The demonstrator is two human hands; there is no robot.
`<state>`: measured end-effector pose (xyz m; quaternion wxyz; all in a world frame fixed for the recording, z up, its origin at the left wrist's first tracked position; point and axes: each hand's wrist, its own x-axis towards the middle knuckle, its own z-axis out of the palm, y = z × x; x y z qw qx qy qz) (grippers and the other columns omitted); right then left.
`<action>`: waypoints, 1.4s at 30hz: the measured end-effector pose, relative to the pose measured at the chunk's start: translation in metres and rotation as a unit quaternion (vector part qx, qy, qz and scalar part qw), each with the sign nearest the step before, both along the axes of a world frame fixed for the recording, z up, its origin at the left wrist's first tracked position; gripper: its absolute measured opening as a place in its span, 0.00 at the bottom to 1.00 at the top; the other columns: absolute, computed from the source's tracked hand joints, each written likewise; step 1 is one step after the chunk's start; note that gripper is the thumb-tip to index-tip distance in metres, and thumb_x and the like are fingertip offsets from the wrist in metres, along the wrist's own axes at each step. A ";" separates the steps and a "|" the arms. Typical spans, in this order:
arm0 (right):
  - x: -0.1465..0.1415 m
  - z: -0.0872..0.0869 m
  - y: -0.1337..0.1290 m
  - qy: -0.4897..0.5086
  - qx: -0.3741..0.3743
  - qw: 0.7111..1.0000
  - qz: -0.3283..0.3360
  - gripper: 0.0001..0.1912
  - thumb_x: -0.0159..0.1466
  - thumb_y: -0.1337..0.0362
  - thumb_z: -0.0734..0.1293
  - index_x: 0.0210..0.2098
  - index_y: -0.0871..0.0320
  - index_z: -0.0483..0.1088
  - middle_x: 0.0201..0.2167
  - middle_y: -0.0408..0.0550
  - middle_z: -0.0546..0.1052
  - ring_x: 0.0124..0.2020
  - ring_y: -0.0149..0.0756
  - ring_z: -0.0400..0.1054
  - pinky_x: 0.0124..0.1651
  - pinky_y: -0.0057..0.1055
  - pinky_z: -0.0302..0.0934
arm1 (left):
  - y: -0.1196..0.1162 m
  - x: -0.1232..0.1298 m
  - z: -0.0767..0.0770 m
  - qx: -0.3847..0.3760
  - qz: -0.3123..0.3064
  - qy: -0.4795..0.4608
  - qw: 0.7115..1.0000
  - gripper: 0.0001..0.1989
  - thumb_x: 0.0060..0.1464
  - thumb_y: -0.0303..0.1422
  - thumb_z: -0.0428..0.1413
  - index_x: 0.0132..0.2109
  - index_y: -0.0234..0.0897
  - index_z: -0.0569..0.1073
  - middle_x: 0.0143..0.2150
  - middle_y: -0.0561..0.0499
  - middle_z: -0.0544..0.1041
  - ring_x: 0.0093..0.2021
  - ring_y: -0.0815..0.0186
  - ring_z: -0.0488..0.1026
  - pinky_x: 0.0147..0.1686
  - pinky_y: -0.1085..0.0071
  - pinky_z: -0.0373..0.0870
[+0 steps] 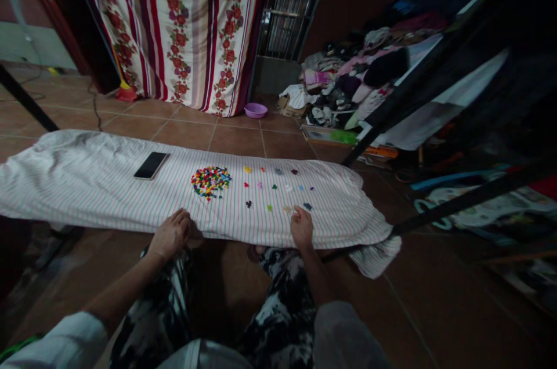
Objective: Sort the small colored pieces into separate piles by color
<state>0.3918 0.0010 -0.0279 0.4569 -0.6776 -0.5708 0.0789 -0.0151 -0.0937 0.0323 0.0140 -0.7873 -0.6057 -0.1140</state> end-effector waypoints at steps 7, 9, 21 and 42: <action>-0.010 0.013 -0.023 0.000 0.038 0.999 0.005 0.18 0.58 0.62 0.55 0.37 0.58 0.74 0.39 0.56 0.75 0.45 0.45 0.67 0.53 0.43 0.62 | -0.014 0.004 0.014 -0.021 -0.003 0.005 1.000 0.12 0.57 0.24 0.46 0.37 0.36 0.74 0.40 0.44 0.75 0.46 0.62 0.71 0.51 0.63 0.69; -0.011 0.019 -0.028 0.003 0.043 0.999 0.012 0.19 0.58 0.61 0.55 0.38 0.59 0.74 0.39 0.57 0.75 0.45 0.45 0.67 0.53 0.43 0.62 | -0.019 0.002 0.013 -0.005 -0.009 0.007 1.000 0.11 0.57 0.24 0.47 0.39 0.36 0.74 0.41 0.44 0.76 0.48 0.61 0.71 0.53 0.63 0.68; -0.040 0.038 -0.057 0.030 0.045 0.997 0.058 0.16 0.56 0.59 0.57 0.34 0.57 0.74 0.39 0.56 0.76 0.44 0.45 0.69 0.53 0.44 0.62 | -0.020 -0.012 0.014 -0.013 -0.003 0.000 1.000 0.21 0.55 0.27 0.49 0.56 0.30 0.70 0.61 0.37 0.69 0.67 0.56 0.59 0.63 0.58 0.62; -0.215 0.026 -0.019 -0.012 -0.058 0.972 0.228 0.16 0.57 0.70 0.59 0.36 0.55 0.77 0.37 0.49 0.78 0.42 0.38 0.71 0.50 0.36 0.64 | -0.010 -0.012 -0.004 -0.106 -0.069 0.015 0.992 0.26 0.60 0.38 0.47 0.63 0.35 0.63 0.69 0.40 0.59 0.70 0.51 0.52 0.63 0.55 0.58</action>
